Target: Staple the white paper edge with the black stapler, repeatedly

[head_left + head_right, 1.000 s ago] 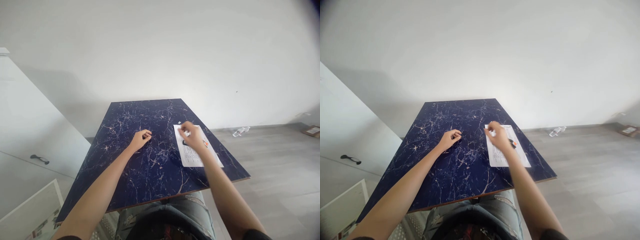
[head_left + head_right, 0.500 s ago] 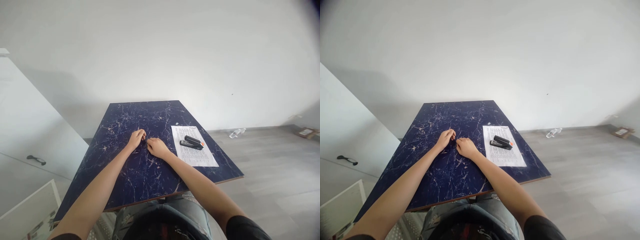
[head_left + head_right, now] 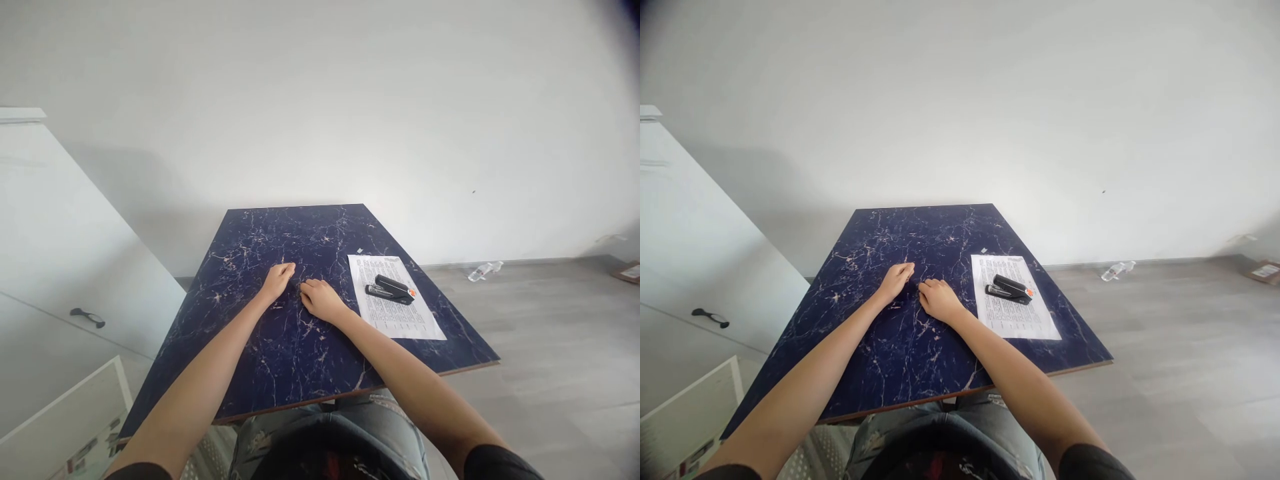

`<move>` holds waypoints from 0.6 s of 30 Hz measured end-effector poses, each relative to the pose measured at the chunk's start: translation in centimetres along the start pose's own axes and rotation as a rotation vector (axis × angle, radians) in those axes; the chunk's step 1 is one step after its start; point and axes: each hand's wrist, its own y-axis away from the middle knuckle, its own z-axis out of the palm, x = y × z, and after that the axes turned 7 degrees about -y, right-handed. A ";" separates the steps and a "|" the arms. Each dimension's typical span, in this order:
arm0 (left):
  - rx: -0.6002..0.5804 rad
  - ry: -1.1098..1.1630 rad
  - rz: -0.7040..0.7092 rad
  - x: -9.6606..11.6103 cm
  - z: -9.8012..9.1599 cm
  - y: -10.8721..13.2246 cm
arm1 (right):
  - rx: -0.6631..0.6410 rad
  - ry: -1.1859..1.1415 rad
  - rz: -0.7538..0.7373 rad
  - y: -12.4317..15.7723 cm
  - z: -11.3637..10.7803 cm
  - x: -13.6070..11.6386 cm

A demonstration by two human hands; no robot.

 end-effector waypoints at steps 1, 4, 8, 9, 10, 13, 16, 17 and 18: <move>-0.002 -0.003 0.001 0.0 0.0 0.0 | -0.002 0.000 -0.007 0.2 -0.1 0.0; -0.006 -0.007 0.001 -0.1 0.1 0.0 | -0.005 0.000 -0.068 0.7 -0.8 0.2; -0.002 0.002 -0.009 0.0 0.0 0.1 | 0.110 0.018 -0.152 1.3 -3.2 1.3; -0.002 0.003 -0.013 0.1 0.0 0.2 | 0.171 0.006 -0.145 1.6 -4.1 1.7; -0.003 0.003 -0.016 0.1 0.1 0.3 | 0.240 -0.021 -0.123 2.0 -5.1 2.3; -0.001 -0.005 -0.028 0.1 0.3 0.6 | 0.451 -0.170 0.011 4.6 -8.2 5.0; 0.003 -0.008 -0.041 0.2 0.3 0.6 | 0.582 -0.247 0.233 8.9 -10.3 8.9; 0.006 -0.001 -0.046 0.3 0.2 0.5 | 0.585 -0.260 0.310 10.5 -10.6 10.2; 0.007 0.012 -0.051 0.4 0.0 0.4 | 0.563 -0.283 0.378 12.0 -10.9 11.5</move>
